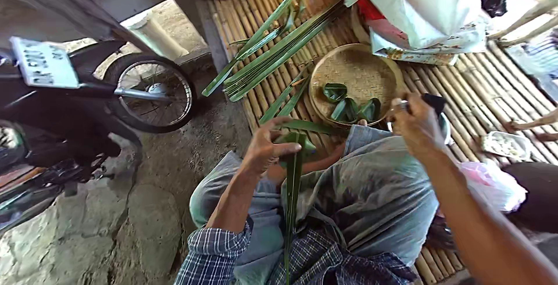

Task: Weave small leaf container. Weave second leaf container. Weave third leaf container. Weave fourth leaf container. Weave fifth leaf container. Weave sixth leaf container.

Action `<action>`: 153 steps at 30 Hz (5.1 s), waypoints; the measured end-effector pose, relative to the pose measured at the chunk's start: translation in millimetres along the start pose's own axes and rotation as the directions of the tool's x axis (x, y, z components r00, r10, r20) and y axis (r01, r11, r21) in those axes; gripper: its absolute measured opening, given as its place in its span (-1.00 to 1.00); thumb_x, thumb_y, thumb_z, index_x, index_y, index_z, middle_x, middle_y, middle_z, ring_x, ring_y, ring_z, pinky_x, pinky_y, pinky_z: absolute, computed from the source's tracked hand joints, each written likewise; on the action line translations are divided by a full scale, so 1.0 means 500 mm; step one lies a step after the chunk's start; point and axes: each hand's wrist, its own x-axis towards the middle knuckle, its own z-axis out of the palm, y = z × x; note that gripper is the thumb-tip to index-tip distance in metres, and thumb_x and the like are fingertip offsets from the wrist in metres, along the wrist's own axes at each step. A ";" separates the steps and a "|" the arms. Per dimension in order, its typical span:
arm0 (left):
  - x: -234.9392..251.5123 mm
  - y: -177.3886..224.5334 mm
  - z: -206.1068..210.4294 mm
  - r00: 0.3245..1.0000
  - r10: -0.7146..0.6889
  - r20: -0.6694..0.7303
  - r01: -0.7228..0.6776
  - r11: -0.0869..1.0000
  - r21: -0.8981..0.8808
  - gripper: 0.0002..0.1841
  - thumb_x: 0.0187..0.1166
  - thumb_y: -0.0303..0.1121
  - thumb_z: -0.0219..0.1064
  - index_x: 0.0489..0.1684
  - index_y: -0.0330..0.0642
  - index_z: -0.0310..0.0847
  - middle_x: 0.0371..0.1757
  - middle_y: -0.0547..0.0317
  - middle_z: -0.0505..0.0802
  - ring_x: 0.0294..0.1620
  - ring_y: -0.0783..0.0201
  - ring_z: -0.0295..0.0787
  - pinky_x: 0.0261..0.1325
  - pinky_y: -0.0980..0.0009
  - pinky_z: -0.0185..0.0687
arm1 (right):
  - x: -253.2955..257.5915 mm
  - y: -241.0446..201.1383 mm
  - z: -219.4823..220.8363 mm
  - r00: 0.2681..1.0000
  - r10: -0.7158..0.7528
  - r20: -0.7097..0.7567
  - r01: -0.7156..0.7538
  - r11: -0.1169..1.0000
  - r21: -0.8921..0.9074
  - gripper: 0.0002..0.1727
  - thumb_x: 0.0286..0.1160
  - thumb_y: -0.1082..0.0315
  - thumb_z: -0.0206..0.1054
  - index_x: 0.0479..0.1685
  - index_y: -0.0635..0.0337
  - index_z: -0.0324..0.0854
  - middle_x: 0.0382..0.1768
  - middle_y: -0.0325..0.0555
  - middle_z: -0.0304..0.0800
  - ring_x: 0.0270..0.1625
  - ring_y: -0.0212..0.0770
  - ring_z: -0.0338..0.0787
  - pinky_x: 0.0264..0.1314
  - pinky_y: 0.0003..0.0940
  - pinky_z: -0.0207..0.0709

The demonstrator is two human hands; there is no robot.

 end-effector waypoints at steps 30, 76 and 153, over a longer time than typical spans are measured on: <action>0.251 -0.146 0.194 0.782 0.425 0.456 -0.614 0.399 0.681 -0.71 0.51 -0.19 0.46 0.13 -0.03 0.81 0.50 0.22 0.74 0.76 0.06 0.32 0.78 -0.07 0.18 | -0.165 0.055 -0.060 0.936 0.237 -0.260 0.122 0.475 0.872 -0.87 0.70 0.39 0.22 0.05 0.14 0.62 -0.41 -0.12 0.67 -0.72 -0.47 0.34 -0.72 -0.59 0.32; 0.233 -0.072 -0.242 0.656 0.102 -0.747 0.173 0.944 0.281 -0.73 0.54 -0.32 0.41 0.15 -0.12 0.74 0.09 -0.01 0.85 -0.02 0.07 0.82 0.08 -0.06 0.72 | 0.143 -0.102 0.412 0.746 -0.539 0.392 0.651 0.467 -0.598 -0.80 0.42 0.44 0.26 -0.14 0.13 0.80 -0.22 0.07 0.78 -0.41 0.08 0.83 -0.55 -0.01 0.64; -0.069 0.120 0.017 0.801 0.483 0.355 -0.444 0.078 0.893 -0.68 0.76 -0.31 0.12 0.27 0.02 0.77 -0.17 0.20 0.90 -0.25 0.20 0.86 -0.19 0.16 0.76 | -0.081 -0.092 0.074 0.981 -0.168 0.092 0.018 0.563 0.826 -0.70 0.60 0.32 0.34 0.26 0.03 0.72 -0.57 -0.28 0.53 -0.67 -0.49 0.35 -0.58 -0.57 0.38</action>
